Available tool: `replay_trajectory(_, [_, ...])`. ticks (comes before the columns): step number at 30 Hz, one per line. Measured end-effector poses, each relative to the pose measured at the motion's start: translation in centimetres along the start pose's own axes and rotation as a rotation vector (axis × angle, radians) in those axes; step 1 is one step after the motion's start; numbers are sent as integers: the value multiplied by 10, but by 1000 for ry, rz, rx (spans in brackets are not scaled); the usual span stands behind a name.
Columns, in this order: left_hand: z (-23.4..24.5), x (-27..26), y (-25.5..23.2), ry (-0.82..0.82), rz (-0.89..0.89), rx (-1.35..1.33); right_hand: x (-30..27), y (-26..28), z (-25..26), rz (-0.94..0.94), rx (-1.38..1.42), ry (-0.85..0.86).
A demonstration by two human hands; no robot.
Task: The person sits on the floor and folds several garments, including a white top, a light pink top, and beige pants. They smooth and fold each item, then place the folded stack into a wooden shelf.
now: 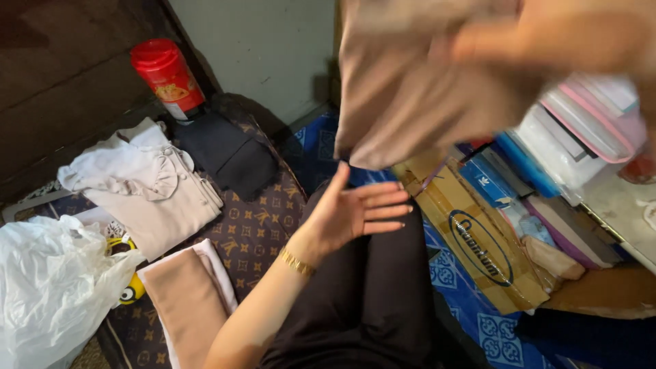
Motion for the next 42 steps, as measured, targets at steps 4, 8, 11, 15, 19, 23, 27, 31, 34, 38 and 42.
replay_trajectory(4, [42, 23, -5, -86, -118, -408, -25, 73, -88, 30, -37, 27])
replay_trajectory(8, [124, 56, 50, -234, -208, -677, -87, 79, -153, 498, -204, -179])
replay_trajectory(11, [136, 57, 51, -162, -360, -784, -125, 68, -183, 683, -69, -378])
replay_trajectory(15, [158, 32, 38, -222, -529, -861, -158, 1, -249, 455, 168, -539])
replay_trajectory(19, [146, -29, 20, -311, -617, -755, -179, -74, -350, 192, 459, -581])
replay_trajectory(23, [209, -90, 78, -509, -610, -751, -163, -100, -455, 93, 787, -513])
replay_trajectory(27, [244, -143, 112, -876, -547, -709, -161, -121, -564, -25, 1110, -361])
replay_trajectory(31, [245, -168, 83, -871, -554, -534, -176, -128, -609, -665, 1840, -449])
replay_trajectory(34, [267, -181, 68, -1019, -560, -509, -163, -105, -593, -997, 1779, -508])
replay_trajectory(38, [311, -196, 57, -990, -593, -480, -151, -79, -562, -1085, 1839, -404])
replay_trajectory(42, [301, -199, 29, -887, -642, -467, -152, -106, -618, -1089, 1977, -308])
Point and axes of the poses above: each hand's wrist, its own x-axis towards the middle knuckle, its own z-axis out of the back of the hand, y = z × x, the point moved 6 cm from there along x, towards the middle knuckle, and after that the axes turned 9 degrees about x, right-handed, at the moved point
